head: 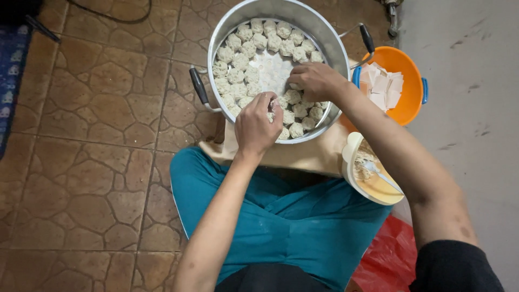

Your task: A person portions dough from a bowl using a spoon and places the formed pieces into a large steamer pot while sitting on the floor.

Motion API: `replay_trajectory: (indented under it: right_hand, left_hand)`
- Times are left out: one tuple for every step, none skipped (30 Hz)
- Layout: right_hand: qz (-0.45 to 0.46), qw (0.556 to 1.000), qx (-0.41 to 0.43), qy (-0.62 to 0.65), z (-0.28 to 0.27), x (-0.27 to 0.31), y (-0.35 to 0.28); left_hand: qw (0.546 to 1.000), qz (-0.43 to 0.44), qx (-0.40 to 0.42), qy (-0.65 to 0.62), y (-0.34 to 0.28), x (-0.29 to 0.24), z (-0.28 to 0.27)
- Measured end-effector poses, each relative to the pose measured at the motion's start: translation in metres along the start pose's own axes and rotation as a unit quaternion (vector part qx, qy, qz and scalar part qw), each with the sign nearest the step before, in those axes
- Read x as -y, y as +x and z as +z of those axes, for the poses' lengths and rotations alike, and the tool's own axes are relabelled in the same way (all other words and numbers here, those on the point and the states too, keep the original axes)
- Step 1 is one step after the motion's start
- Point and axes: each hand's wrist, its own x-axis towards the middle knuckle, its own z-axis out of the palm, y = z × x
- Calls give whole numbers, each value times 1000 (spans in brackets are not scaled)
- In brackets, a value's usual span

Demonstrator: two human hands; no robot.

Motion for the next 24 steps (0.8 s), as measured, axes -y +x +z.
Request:
replay_trajectory:
  right_hand:
    - [1, 1000, -2, 0, -5, 4, 2]
    - [5, 1000, -1, -4, -9, 8, 3]
    - [10, 1000, -1, -8, -14, 12, 4]
    - [11, 1000, -2, -8, -17, 16, 7]
    - [20, 999, 14, -22, -20, 18, 10]
    - [29, 998, 31, -36, -23, 21, 13]
    - [31, 998, 30, -36, -19, 19, 13]
    - [26, 998, 31, -43, -16, 18, 13]
    - [21, 998, 31, -49, -12, 17, 13]
    - [23, 998, 31, -49, -17, 15, 10]
    - [19, 999, -2, -37, -22, 15, 7]
    - [15, 999, -34, -26, -26, 14, 5]
    - [16, 999, -35, -25, -33, 14, -4]
    - [24, 996, -84, -3, -40, 15, -13]
    - [33, 990, -134, 17, -48, 14, -21]
    - [34, 990, -135, 17, -64, 23, -32]
    - [51, 988, -137, 47, -80, 32, -44]
    - [68, 985, -140, 78, -97, 40, -56]
    - [70, 984, -141, 78, -98, 44, -78]
    - [88, 979, -159, 93, -99, 48, -101]
    - [107, 972, -178, 109, -100, 52, -124]
    - [109, 972, -180, 108, -104, 60, -145]
    - [163, 960, -184, 132, -107, 69, -167]
    - [218, 945, -187, 156, -111, 77, -189]
  left_hand:
    - [1000, 2, 0, 0, -1, 2, 2]
    - [1000, 2, 1, 8, -1, 4, 4]
    - [1000, 2, 1, 15, -3, 6, 7]
    - [1000, 4, 2, 15, -2, 4, 5]
    - [1000, 1, 1, 13, -2, 3, 4]
    - [1000, -1, 0, 11, -1, 1, 2]
    - [1000, 0, 1, 11, -1, 1, 2]
    - [1000, 1, 0, 11, -1, 1, 2]
    - [1000, 1, 0, 11, -1, 1, 2]
    - [1000, 2, 2, 11, -1, 1, 3]
    - [1000, 0, 3, 9, -1, 2, 3]
    - [1000, -2, 5, 8, -2, 3, 3]
    - [1000, -1, 6, 8, -2, 2, 3]
    - [1000, -2, 3, 9, -2, 2, 3]
    - [1000, -3, 0, 9, -2, 2, 4]
    - [1000, -1, 0, 10, -2, 2, 3]
    - [1000, 6, 10, 11, -2, 3, 4]
    - [1000, 13, 20, 12, -2, 3, 4]
    - [1000, 15, 22, 12, -2, 3, 5]
    - [1000, 17, 20, 16, -3, 4, 5]
    - [999, 19, 18, 20, -3, 3, 5]
    - [999, 21, 19, 20, -3, 3, 6]
    - [999, 19, 21, 26, -3, 2, 6]
    - [999, 16, 23, 31, -3, 1, 6]
